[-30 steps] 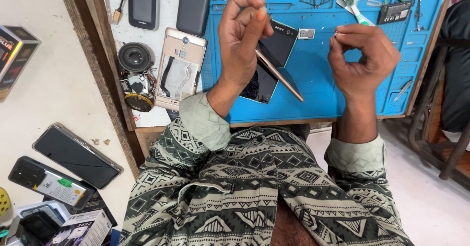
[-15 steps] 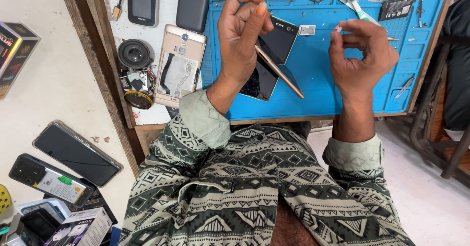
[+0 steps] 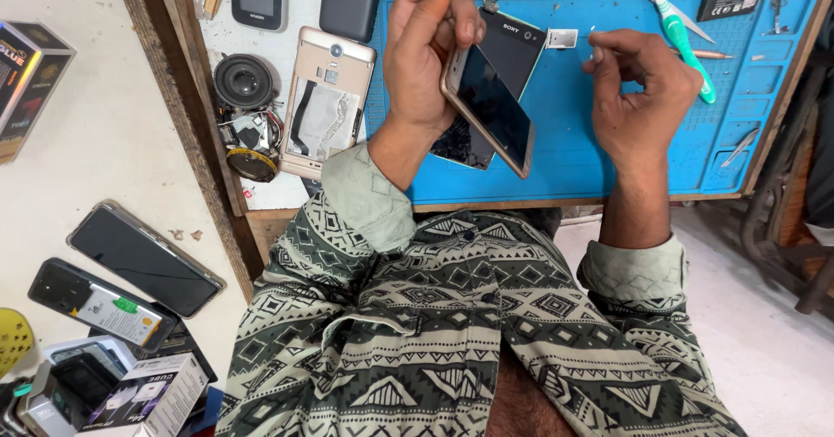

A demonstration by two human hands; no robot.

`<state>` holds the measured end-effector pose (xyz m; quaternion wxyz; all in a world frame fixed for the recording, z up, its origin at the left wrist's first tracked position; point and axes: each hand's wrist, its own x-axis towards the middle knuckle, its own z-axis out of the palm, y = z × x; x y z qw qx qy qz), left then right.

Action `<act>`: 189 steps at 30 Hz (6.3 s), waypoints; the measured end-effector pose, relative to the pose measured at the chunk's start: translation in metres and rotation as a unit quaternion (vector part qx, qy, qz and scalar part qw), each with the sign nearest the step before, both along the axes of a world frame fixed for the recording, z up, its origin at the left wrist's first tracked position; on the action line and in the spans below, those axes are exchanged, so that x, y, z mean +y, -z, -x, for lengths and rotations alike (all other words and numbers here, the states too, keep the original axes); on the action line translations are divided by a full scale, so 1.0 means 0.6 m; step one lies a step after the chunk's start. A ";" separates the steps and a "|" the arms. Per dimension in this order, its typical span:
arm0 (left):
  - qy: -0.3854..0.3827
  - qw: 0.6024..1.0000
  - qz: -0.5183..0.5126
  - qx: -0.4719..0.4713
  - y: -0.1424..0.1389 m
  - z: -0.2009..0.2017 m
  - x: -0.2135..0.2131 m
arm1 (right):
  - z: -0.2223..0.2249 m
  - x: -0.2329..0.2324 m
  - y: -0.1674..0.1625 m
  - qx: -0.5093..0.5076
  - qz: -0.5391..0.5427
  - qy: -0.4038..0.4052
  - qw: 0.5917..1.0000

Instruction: The person works on a smartphone at a repair bench, prying at the phone's edge and manipulating small components near its side, then presses the phone's parts together and handles the device, ending by holding and touching the phone's screen on the mat.

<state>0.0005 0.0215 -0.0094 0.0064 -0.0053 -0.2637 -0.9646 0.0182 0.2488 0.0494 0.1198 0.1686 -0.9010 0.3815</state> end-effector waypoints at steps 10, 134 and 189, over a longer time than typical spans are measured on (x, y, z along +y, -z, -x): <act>0.010 0.999 0.001 0.040 -0.007 -0.001 -0.007 | 0.012 0.026 0.013 -0.091 0.024 0.006 0.996; -0.018 0.928 0.349 0.127 -0.026 -0.013 0.022 | 0.003 0.046 0.022 -0.141 0.291 0.016 0.946; 0.129 0.937 0.245 0.212 -0.035 -0.006 0.017 | -0.075 0.007 0.020 -0.013 0.280 0.046 0.959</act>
